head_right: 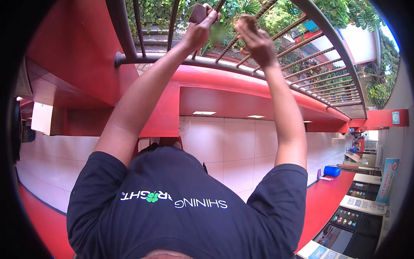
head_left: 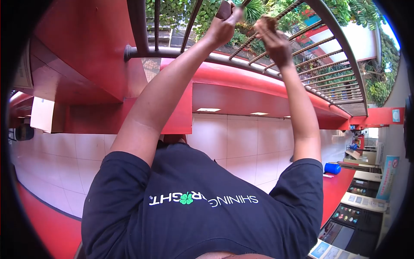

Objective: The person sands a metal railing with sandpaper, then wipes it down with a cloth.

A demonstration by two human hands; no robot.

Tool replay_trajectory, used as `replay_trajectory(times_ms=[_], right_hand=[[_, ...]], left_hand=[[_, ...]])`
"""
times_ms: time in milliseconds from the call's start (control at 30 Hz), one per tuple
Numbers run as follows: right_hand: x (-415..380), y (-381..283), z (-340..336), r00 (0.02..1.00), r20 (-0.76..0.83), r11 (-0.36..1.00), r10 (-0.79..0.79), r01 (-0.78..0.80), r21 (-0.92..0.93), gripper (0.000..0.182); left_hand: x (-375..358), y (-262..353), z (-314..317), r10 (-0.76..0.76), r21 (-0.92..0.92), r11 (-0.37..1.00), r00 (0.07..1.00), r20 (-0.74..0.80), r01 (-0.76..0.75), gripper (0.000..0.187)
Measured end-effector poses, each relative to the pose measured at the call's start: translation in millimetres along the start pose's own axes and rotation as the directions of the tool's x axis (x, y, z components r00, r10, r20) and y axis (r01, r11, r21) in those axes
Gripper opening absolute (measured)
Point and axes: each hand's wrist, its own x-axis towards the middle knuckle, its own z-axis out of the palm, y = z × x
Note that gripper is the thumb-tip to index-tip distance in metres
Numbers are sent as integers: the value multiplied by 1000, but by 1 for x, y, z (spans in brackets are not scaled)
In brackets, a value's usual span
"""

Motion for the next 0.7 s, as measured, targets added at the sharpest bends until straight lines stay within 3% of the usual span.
replay_trajectory(times_ms=[67,133,167,233,267,333,367,400,433,467,500,533,567,600,633,667,700], right_hand=[[-32,-49,22,962,230,988,-146,131,79,37],[-25,-66,23,907,337,956,-252,179,234,34],[-17,-52,22,859,381,940,-341,301,164,30],[20,-16,1,941,276,978,-197,210,-18,26],[39,-1,-17,995,60,988,-83,89,-126,21],[63,-7,-39,957,-257,970,133,-178,-164,19],[47,-22,-18,955,-244,946,172,-228,-228,19],[26,-46,-4,979,-56,960,194,-201,-194,22],[3,-76,7,975,114,968,189,-166,-189,23],[-20,-98,28,974,182,989,132,-116,-92,25],[-32,-120,35,960,261,995,103,-97,-35,25],[-35,-132,43,956,288,998,55,-56,-6,26],[-38,-126,49,940,341,1000,-3,8,-13,25],[-31,-116,47,919,389,997,-60,73,-17,25],[-14,-102,26,924,382,997,-7,37,-72,25],[7,-84,4,927,372,992,41,7,-125,25],[15,-67,-3,960,265,978,88,-33,-208,25]], left_hand=[[1,-6,-2,9,-31,999,999,44,-8,27],[5,-8,-6,30,-55,998,996,89,-25,26],[6,-9,-5,-1,-89,996,995,100,10,26],[3,-1,-4,-90,-136,985,991,100,103,25],[0,4,-3,-94,-140,984,992,85,106,25],[-2,5,-3,-130,-130,982,988,81,140,23],[0,1,-5,-5,-28,1000,996,90,8,22],[4,-12,-6,-7,-23,1000,996,94,9,22],[9,-28,-7,363,253,894,928,78,-371,17],[10,-37,-7,670,492,581,724,163,-648,15],[5,-13,-12,131,108,982,971,202,-155,25],[4,-21,-10,127,106,983,971,201,-151,25],[3,-29,-9,346,279,877,917,199,-392,30],[5,-38,-8,541,439,680,806,238,-586,36],[7,-43,-9,625,492,584,744,235,-646,34],[9,-46,-10,624,500,583,747,228,-640,34],[8,-49,-9,568,499,627,790,232,-598,33]])
